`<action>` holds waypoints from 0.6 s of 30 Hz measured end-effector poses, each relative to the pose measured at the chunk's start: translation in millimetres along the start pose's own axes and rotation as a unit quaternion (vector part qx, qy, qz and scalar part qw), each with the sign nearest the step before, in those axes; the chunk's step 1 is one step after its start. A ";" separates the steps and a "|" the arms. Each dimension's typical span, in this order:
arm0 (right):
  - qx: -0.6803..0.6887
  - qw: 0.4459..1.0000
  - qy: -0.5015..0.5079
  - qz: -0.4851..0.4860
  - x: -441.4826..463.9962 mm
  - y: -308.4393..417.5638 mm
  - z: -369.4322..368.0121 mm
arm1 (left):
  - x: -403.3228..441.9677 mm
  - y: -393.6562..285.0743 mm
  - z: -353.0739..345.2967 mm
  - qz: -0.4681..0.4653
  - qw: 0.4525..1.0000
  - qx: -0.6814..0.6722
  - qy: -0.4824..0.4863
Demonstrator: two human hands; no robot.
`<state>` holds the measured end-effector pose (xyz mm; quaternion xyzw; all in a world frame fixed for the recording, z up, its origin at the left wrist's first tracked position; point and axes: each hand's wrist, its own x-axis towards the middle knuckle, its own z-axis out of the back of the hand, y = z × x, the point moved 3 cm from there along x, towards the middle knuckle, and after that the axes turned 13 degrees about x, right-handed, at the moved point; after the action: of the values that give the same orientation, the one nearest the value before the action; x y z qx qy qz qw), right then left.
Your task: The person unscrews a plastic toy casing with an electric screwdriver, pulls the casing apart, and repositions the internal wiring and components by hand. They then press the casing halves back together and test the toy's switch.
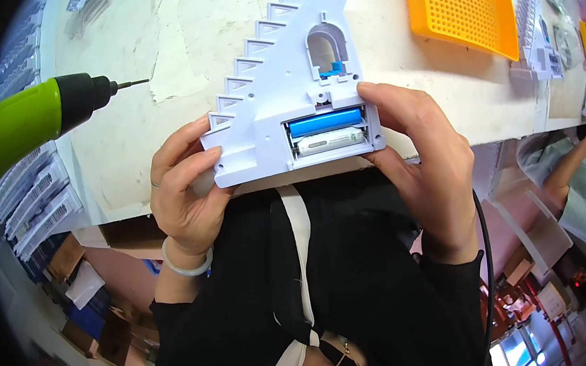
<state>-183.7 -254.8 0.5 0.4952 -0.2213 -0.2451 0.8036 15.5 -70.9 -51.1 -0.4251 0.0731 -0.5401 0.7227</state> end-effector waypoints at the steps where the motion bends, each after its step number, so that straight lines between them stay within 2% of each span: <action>1: 0.004 1.000 0.001 -0.004 -0.2 -0.6 0.1 | -0.5 0.7 -0.6 0.004 1.000 -0.007 -0.006; 11: 0.007 1.000 0.016 0.013 -6.3 -7.4 3.3 | -1.6 0.2 -5.6 0.019 0.998 -0.053 -0.019; 18: 0.005 0.996 0.031 0.084 -5.8 -19.6 6.9 | 2.9 -2.9 -3.9 0.028 0.997 -0.066 -0.003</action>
<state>-195.8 -263.7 -15.0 0.4860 -0.2382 -0.1601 0.8255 12.3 -75.6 -50.6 -0.4714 0.1180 -0.5124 0.7081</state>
